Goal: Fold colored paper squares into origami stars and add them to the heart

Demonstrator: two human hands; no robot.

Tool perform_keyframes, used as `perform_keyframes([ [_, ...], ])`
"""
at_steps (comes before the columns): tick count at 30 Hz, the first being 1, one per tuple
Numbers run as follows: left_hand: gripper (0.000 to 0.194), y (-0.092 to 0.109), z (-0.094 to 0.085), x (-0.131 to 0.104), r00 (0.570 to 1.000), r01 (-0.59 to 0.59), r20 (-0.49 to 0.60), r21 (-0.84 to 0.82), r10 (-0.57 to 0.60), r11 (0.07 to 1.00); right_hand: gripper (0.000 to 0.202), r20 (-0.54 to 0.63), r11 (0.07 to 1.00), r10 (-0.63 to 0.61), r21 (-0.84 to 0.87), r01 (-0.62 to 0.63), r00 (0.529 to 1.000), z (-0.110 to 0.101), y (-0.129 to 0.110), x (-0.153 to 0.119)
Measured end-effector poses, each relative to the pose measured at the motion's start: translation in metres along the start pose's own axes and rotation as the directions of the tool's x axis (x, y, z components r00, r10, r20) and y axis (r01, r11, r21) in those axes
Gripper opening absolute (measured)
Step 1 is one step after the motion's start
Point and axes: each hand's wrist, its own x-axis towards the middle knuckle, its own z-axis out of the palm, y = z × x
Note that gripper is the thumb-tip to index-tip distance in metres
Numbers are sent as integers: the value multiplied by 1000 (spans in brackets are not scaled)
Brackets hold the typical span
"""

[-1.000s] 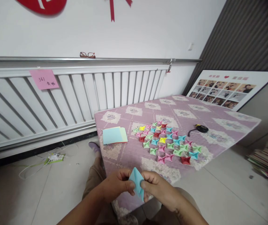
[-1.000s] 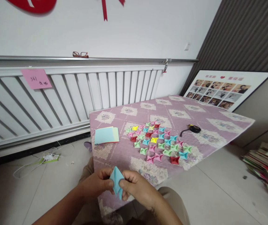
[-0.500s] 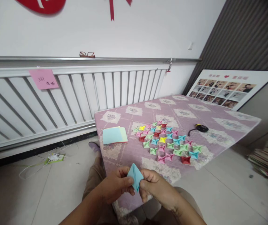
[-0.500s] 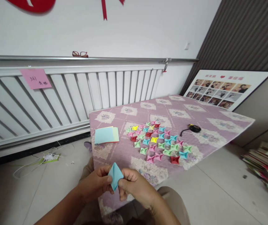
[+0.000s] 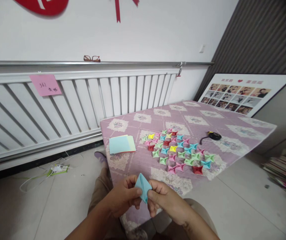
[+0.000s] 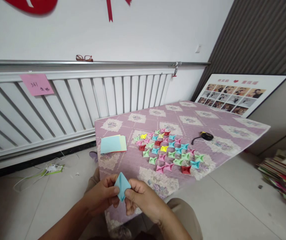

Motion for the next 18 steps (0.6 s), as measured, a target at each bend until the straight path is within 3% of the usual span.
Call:
perform_keyframes([
  [6, 36, 1, 4, 1, 1000, -13, -3, -24, 13, 1000, 44, -12, 995, -3, 102, 4, 1000, -1, 11, 2],
  [13, 36, 7, 4, 0, 999, -32, -9, 143, 34, 989, 40, -67, 999, -20, 31, 22, 998, 0, 4, 0],
  [18, 40, 9, 3, -1, 999, -19, 34, 117, 15, 993, 43, -24, 999, -16, 43, 17, 1000, 1, 4, 1],
])
